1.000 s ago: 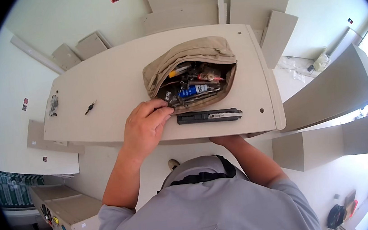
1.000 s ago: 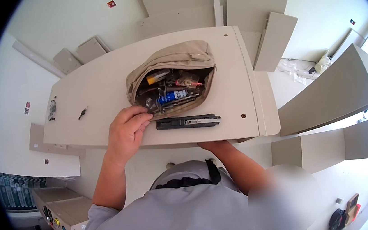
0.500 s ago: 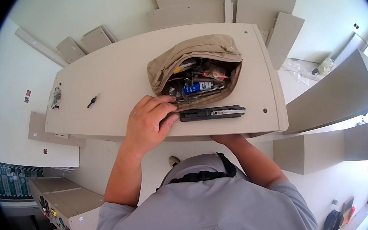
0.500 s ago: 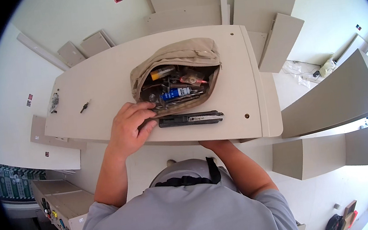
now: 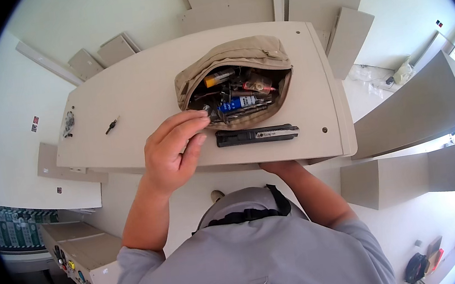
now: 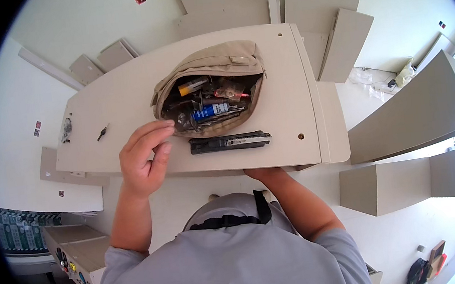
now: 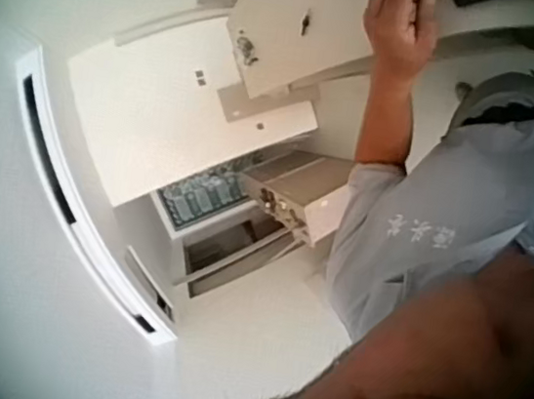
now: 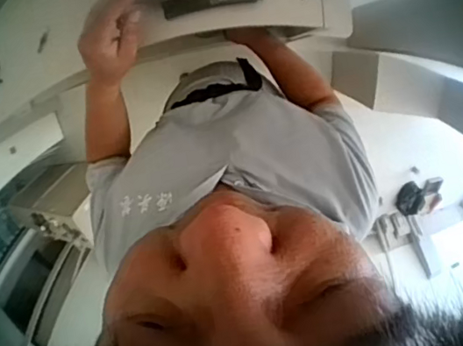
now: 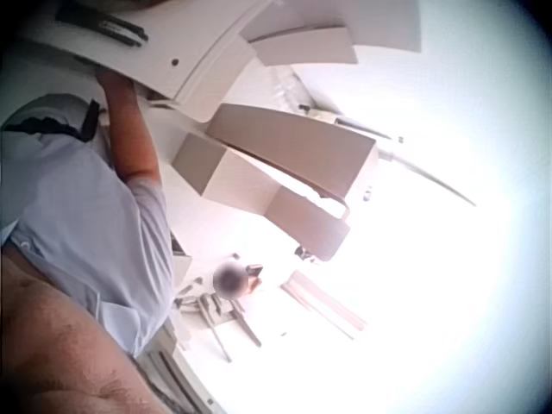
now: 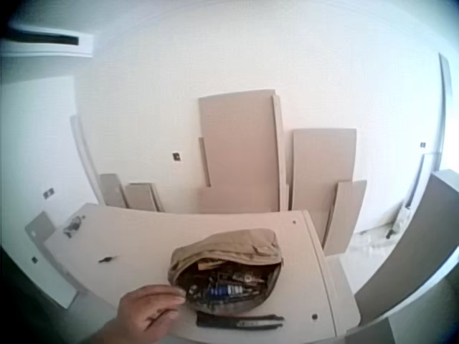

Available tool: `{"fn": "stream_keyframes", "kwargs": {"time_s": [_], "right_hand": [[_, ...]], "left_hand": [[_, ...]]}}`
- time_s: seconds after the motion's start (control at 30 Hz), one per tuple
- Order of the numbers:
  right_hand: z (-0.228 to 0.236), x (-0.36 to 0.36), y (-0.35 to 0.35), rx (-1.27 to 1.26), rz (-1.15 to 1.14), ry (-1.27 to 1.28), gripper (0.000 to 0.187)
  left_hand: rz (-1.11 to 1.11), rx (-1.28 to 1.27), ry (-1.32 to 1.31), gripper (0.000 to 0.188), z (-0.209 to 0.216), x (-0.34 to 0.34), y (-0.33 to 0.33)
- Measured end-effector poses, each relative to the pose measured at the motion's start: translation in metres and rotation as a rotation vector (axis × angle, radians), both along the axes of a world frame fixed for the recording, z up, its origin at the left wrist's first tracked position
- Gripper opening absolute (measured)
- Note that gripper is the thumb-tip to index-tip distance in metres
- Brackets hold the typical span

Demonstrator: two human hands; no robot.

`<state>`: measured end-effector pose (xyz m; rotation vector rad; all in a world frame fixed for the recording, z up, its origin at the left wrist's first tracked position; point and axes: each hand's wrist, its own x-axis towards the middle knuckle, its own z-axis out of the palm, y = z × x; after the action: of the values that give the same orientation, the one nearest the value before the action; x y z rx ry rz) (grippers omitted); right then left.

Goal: The person assembles a wooden cabinet by using a drill to make holes and secure components, handling wooden panels and various hardware by hand.

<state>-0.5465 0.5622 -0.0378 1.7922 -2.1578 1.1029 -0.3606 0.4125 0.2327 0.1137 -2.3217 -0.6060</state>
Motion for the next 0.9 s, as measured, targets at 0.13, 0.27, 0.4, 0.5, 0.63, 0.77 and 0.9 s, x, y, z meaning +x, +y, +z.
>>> {"fn": "stream_keyframes", "kwargs": {"time_s": [0.13, 0.27, 0.4, 0.5, 0.63, 0.77, 0.9], "right_hand": [[0.0, -0.004, -0.001, -0.031, 0.012, -0.027, 0.028], [-0.002, 0.0, -0.001, -0.016, 0.002, -0.016, 0.03], [-0.002, -0.004, 0.002, -0.016, -0.003, -0.056, 0.032], [-0.005, 0.001, -0.003, -0.018, 0.012, -0.07, 0.034], [-0.014, 0.001, -0.005, -0.113, -0.025, -0.098, 0.037], [-0.012, 0.0, -0.003, 0.019, -0.001, -0.108, 0.038], [-0.018, -0.001, -0.003, -0.013, -0.033, -0.067, 0.038]], "left_hand": [[-0.028, -0.154, -0.165, 0.024, 0.031, -0.021, 0.008], [0.092, -0.145, -0.376, 0.033, 0.047, -0.039, 0.011], [0.021, 0.385, -0.324, 0.039, 0.052, -0.079, 0.012], [0.026, 0.331, -0.197, 0.042, 0.03, -0.095, -0.002], [0.083, -0.351, -0.371, 0.045, 0.016, -0.102, -0.001], [0.119, -0.398, -0.479, 0.038, 0.012, -0.109, 0.0], [0.275, -0.336, -0.659, 0.032, 0.024, -0.123, 0.002]]}}
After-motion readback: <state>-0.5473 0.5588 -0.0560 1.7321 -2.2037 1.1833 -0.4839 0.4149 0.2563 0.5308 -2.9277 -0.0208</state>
